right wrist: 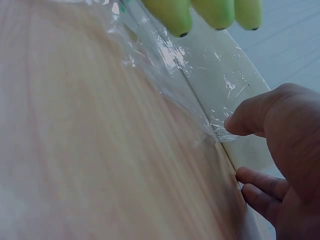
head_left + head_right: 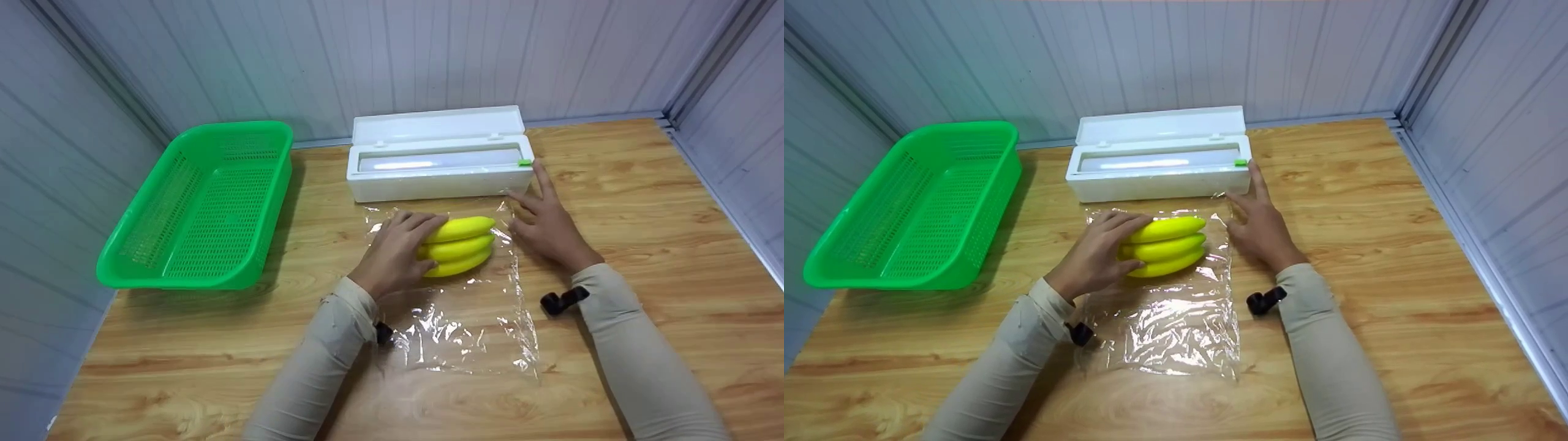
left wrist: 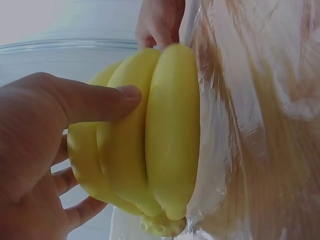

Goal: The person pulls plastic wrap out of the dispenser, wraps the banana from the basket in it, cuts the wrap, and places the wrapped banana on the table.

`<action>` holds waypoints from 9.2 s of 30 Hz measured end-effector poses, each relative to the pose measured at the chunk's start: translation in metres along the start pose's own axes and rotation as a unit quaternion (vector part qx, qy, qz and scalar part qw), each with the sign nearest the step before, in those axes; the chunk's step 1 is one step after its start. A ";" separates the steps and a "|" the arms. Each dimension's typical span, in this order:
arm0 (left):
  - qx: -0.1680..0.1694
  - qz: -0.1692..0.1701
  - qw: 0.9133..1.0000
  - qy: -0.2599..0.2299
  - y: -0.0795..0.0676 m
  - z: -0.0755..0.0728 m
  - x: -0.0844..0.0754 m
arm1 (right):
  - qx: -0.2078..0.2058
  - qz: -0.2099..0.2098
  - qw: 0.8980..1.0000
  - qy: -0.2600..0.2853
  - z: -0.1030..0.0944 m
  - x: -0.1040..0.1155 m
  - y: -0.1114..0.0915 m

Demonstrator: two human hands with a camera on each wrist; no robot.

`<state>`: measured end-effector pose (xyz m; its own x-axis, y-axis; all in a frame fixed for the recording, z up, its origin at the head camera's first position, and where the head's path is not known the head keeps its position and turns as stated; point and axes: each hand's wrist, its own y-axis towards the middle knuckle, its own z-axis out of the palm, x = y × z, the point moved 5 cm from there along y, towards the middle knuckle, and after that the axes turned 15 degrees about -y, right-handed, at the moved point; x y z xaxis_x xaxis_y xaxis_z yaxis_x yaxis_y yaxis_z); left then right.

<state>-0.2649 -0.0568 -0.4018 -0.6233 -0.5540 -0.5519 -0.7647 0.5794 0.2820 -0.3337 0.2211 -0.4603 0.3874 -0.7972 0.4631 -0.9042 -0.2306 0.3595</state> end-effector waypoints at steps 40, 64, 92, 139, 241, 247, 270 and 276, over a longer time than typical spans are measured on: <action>-0.002 -0.001 0.999 -0.037 -0.005 0.012 -0.006 | 0.005 0.005 1.000 -0.011 -0.002 0.001 -0.001; -0.022 0.000 0.997 -0.072 -0.015 0.005 -0.007 | 0.035 0.054 0.998 0.006 -0.011 0.022 -0.016; -0.077 0.057 0.994 -0.053 -0.092 -0.011 -0.009 | -0.057 -0.100 0.992 -0.042 -0.041 0.104 -0.092; 0.179 -0.003 0.984 -0.023 -0.109 0.036 -0.017 | 0.277 -0.211 0.934 -0.082 -0.003 0.127 -0.143; -0.011 -0.113 0.935 -0.335 0.004 -0.026 0.034 | 0.026 0.071 0.967 0.242 -0.016 0.072 -0.034; -0.060 -0.158 0.926 -0.338 0.003 -0.027 0.038 | 0.029 0.084 0.963 0.253 -0.010 0.072 -0.035; -0.059 -0.220 0.889 -0.397 0.001 -0.023 0.037 | 0.007 0.032 0.991 0.126 -0.029 0.092 -0.037; -0.080 -0.216 0.908 -0.351 0.001 -0.026 0.034 | 0.009 -0.011 0.995 0.098 -0.038 0.102 -0.038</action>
<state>-0.2913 -0.0905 -0.4002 -0.0445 -0.1596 -0.9862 -0.9622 0.2724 -0.0007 -0.2534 0.1699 -0.3964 0.4339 -0.6677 0.6049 -0.8971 -0.2585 0.3582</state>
